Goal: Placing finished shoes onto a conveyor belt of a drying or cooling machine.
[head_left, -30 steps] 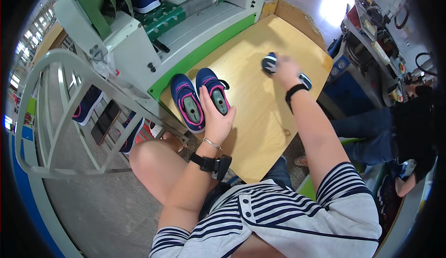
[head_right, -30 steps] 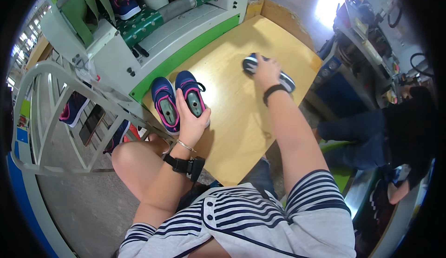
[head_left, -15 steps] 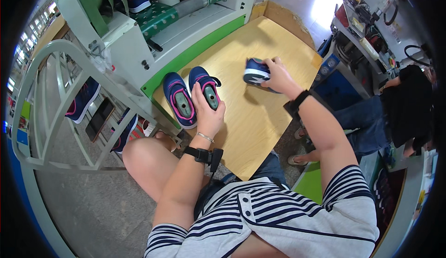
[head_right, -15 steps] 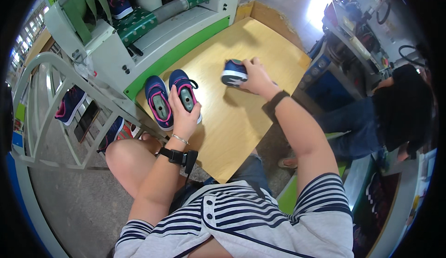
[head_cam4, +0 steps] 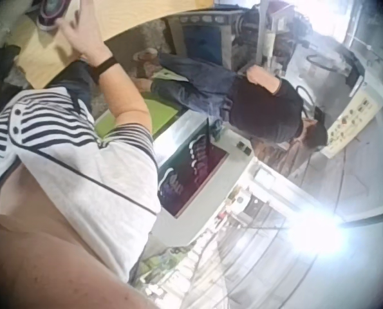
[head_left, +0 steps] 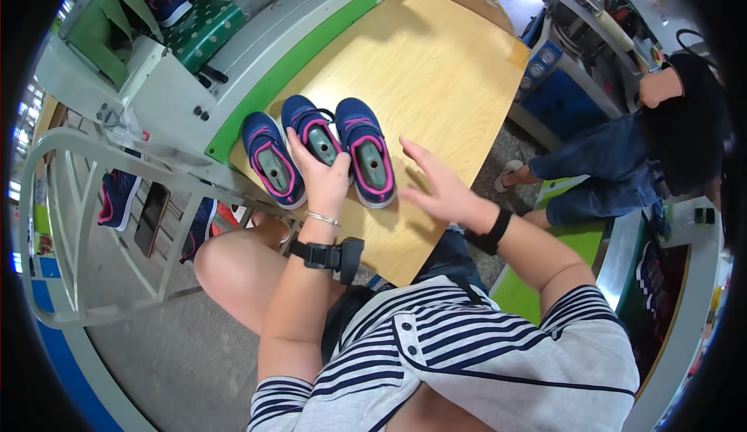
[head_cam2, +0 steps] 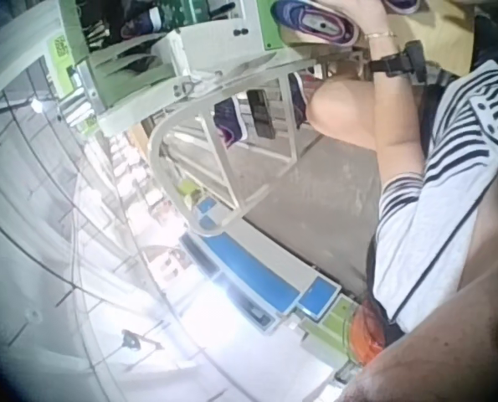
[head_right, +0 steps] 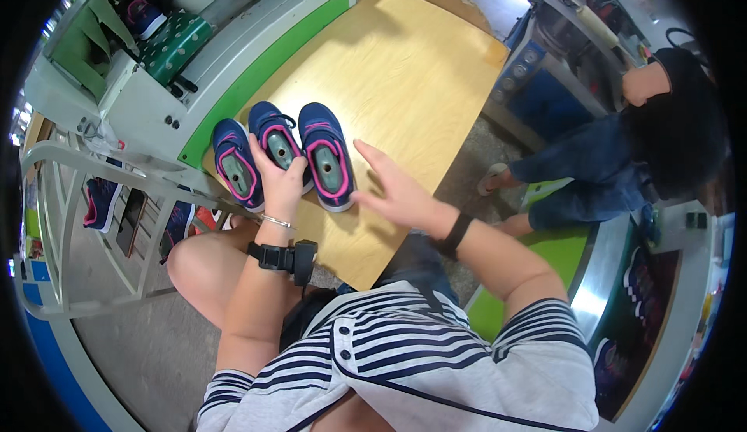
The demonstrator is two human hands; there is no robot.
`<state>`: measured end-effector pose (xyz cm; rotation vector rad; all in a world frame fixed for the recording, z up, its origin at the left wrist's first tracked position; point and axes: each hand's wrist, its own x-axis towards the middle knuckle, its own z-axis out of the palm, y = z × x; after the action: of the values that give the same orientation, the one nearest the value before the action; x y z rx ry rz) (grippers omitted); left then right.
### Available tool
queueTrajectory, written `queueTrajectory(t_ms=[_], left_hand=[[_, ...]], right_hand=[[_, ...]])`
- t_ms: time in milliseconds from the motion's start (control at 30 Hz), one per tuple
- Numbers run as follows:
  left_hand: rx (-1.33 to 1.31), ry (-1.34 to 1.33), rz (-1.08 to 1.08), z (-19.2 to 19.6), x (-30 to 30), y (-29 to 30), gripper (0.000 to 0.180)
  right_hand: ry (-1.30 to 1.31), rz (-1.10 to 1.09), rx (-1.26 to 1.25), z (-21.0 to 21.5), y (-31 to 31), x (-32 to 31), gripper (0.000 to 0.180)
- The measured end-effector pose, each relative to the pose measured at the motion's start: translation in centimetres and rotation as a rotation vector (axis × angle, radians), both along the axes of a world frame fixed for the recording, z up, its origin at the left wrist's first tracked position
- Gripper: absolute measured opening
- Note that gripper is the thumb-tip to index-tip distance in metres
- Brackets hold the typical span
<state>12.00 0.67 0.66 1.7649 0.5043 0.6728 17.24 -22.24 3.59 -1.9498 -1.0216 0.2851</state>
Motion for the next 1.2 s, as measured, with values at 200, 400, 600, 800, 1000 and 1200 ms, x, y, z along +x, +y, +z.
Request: queueTrajectory(t_ms=[200,400,600,800,1000,1200], left_hand=[[-0.413,-0.006,-0.008,4.1,-0.3,0.6,0.093],[-0.705,-0.393,-0.156,15.4,-0.4,5.7,0.078],[0.065,-0.560,0.183,20.7,8.4,11.9,0.084],[0.300,-0.167,0.488,21.4,17.4,20.7,0.100],[0.208,-0.266,0.128,17.3,7.2,13.9,0.082],[-0.178,0.106,0.062,6.7,-3.6,7.5,0.089]], right_hand=[[0.192,-0.241,0.258,-2.1,6.6,-3.0,0.098],[0.615,-0.373,0.742,2.5,7.1,6.7,0.067],[0.199,-0.163,0.878,15.2,17.1,22.6,0.063],[-0.263,-0.505,0.116,16.3,28.0,33.7,0.071],[-0.308,-0.075,0.399,8.3,26.7,18.3,0.072],[0.140,0.325,-0.153,-2.3,13.7,1.3,0.055]])
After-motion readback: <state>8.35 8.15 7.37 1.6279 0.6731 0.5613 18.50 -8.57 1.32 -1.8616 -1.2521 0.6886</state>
